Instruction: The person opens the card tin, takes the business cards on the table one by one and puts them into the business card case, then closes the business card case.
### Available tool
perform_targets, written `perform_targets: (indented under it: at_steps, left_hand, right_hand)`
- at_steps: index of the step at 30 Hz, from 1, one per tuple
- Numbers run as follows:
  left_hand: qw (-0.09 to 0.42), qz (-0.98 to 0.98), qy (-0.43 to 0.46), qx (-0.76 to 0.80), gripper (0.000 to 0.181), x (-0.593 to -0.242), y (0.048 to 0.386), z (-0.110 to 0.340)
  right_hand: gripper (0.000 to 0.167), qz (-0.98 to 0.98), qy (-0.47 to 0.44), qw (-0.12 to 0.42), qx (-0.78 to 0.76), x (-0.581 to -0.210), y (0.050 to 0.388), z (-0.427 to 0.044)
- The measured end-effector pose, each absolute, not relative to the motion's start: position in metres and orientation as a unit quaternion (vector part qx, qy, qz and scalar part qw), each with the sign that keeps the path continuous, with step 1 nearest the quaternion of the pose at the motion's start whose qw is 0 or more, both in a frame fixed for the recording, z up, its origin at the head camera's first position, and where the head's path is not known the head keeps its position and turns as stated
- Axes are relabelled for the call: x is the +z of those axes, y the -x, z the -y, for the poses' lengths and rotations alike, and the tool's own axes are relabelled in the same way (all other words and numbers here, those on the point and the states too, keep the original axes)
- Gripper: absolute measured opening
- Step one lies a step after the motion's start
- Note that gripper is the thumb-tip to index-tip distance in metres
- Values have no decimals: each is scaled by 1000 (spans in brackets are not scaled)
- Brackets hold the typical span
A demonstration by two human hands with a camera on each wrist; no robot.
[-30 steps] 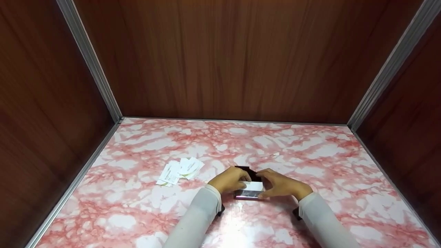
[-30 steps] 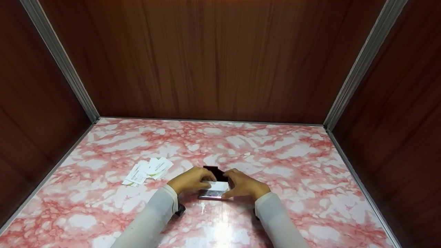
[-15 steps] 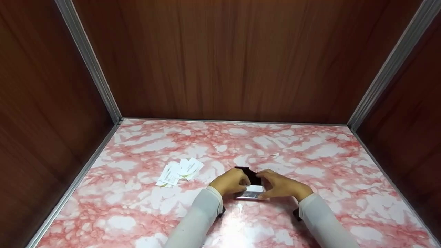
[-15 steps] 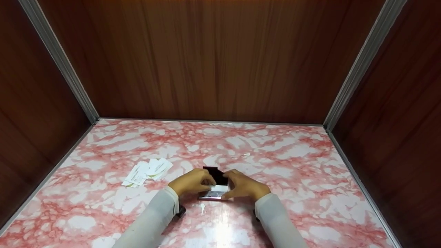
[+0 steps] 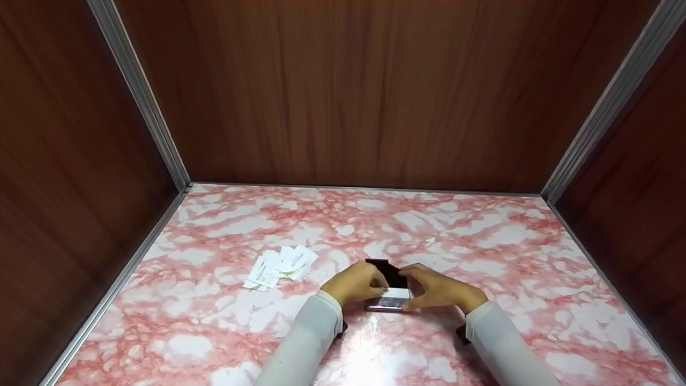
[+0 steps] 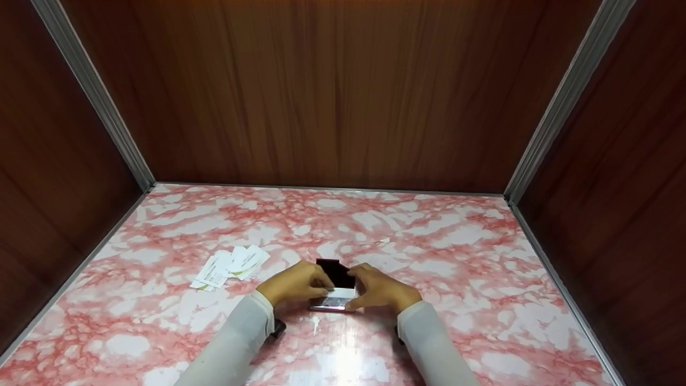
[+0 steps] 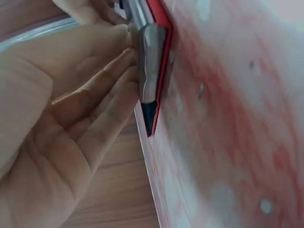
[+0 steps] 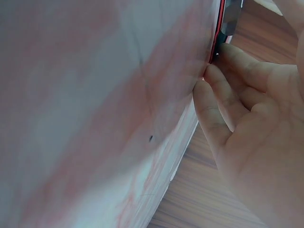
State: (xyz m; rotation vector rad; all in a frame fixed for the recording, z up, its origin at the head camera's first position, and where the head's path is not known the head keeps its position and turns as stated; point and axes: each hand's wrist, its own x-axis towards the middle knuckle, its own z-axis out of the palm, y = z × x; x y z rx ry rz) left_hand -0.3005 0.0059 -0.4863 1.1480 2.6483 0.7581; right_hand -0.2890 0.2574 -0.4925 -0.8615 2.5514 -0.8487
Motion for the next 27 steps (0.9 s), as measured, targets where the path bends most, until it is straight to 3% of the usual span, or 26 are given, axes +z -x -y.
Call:
perform_targets:
  at_steps: [7, 17, 27]
  left_hand:
    - [44, -880, -373, 291, 22, -479, 307, 17]
    - [-31, -910, -290, 294, 28, -475, 317, 66]
    - [-136, -953, -101, 252, 34, -482, 314, 113]
  right_hand:
    - [85, -892, 296, 158, -303, -492, 289, -258]
    - [86, -895, 299, 158, -290, -494, 290, -257]
    - [85, -896, 299, 156, -290, -492, 289, -257]
